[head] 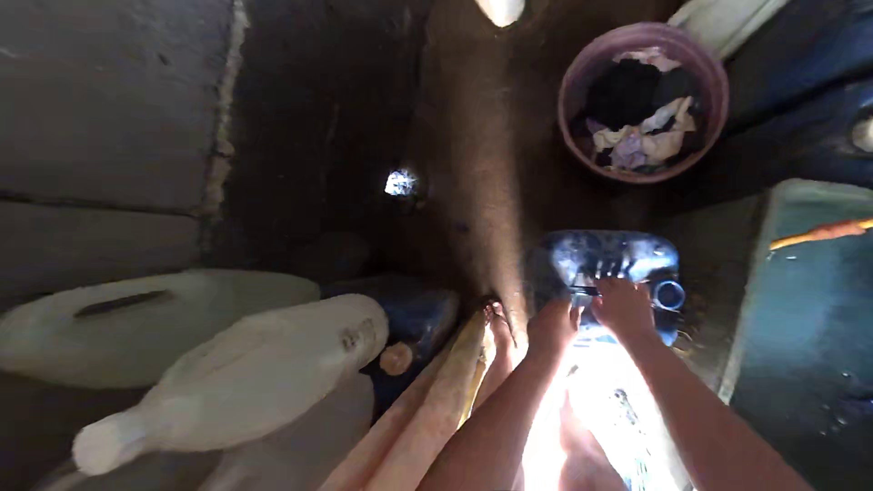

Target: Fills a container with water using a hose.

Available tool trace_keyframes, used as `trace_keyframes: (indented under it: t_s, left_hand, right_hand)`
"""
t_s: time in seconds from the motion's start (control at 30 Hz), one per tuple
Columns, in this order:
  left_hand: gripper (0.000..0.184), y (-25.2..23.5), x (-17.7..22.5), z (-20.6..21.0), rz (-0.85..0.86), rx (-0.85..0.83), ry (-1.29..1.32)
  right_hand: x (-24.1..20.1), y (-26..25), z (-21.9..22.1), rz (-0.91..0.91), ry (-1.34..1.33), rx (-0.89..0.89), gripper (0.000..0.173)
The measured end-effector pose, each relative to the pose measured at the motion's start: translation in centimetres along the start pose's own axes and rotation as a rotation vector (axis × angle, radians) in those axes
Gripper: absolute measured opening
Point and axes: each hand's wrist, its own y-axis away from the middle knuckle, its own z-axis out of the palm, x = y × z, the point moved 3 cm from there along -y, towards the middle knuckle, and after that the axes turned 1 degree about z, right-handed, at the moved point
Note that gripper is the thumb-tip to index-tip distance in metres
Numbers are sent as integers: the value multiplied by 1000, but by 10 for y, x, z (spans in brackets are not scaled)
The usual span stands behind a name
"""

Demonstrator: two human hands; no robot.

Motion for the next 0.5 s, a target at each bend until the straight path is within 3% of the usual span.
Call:
trace_keyframes:
  t_s: [0.07,0.17,0.23,0.3,0.4,0.5]
  left_hand:
    - [47,18,-60,1,-55,9,67]
    - [47,39,-128,-2,-281,-98,150]
    - [46,43,-138,-20,-294,-100,211]
    - [45,42,-120,-68,-202,-14,298]
    - [42,63,-78,-200,-5,377,466]
    - [30,135,-69,-339,288,1082,390]
  right_hand:
    - [-2,-17,-5,79,52,-169,48]
    - [0,-30,-6,115,107,-302,53]
    - [-3,-35,-6,123,142,-327,55]
    - [-6,-38,-5,146,145,-334,56]
    - [-10,-43,-2,162,168,-356,56]
    - [-10,-44,0,153,106,-354,56]
